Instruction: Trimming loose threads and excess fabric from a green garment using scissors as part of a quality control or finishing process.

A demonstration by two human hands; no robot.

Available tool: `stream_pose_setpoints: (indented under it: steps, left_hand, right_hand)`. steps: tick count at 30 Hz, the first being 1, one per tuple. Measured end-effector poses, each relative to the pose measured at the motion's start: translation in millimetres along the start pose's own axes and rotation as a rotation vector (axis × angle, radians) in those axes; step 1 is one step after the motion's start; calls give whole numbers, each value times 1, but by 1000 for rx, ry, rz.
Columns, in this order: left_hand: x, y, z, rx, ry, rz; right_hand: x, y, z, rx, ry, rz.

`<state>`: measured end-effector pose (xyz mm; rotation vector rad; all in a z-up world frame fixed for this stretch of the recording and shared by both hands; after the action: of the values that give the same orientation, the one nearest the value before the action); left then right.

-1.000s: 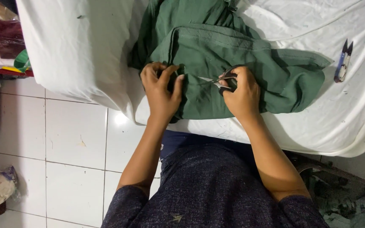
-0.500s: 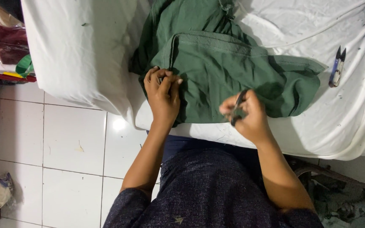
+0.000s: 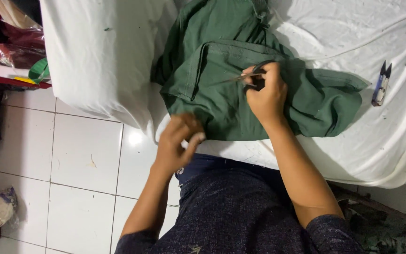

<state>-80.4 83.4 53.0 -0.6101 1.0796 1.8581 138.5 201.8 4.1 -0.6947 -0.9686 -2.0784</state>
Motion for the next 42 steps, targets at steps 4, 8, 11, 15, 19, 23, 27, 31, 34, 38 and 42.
stream_pose_setpoints:
  steps: [4,8,11,15,19,23,27,31,34,38,42]
  left_hand:
    - [14,2,41,-104,-85,244]
    - [39,-8,60,-107,27,309]
    - [72,-6,58,-145,37,298]
    - [71,12,64,-252,78,156]
    - [65,25,58,-288,67,109]
    - [36,30,48,-272,75,52]
    - [-18,3,30,-108,-56,-79]
    - [-68,-51,4,87,-169,-235]
    - [-88,-76,-2,291,-227,-276]
    - [-24,-71,23,120,-67,-175]
    - [33,-36,79,-254,-45,110]
  right_hand:
    - [-3,13,4,-30,-125,216]
    - [-13,33,-10,-92,-190,403]
    - [-16,52,-29,-73,-188,402]
    - [-26,65,-56,-1,-305,505]
    - [-38,70,-73,29,-411,521]
    - [-29,71,-62,20,-435,489]
    - [-23,51,-65,81,-683,820]
    - [-79,30,-109,94,-884,1015]
    - [-58,53,-83,21,-635,620]
    - [-17,89,-52,-95,-312,142]
    - [7,85,-26,-131,-189,176]
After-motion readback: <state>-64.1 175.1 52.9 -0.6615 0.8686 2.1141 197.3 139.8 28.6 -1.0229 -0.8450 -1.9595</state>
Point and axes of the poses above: each hand's wrist, its own z-axis towards the middle knuckle, its own y-axis out of the back of the hand, x = y × z, the point moved 10 cm from there along z, towards the middle knuckle, and after that the axes turned 8 degrees about -x, right-handed, at the moved point
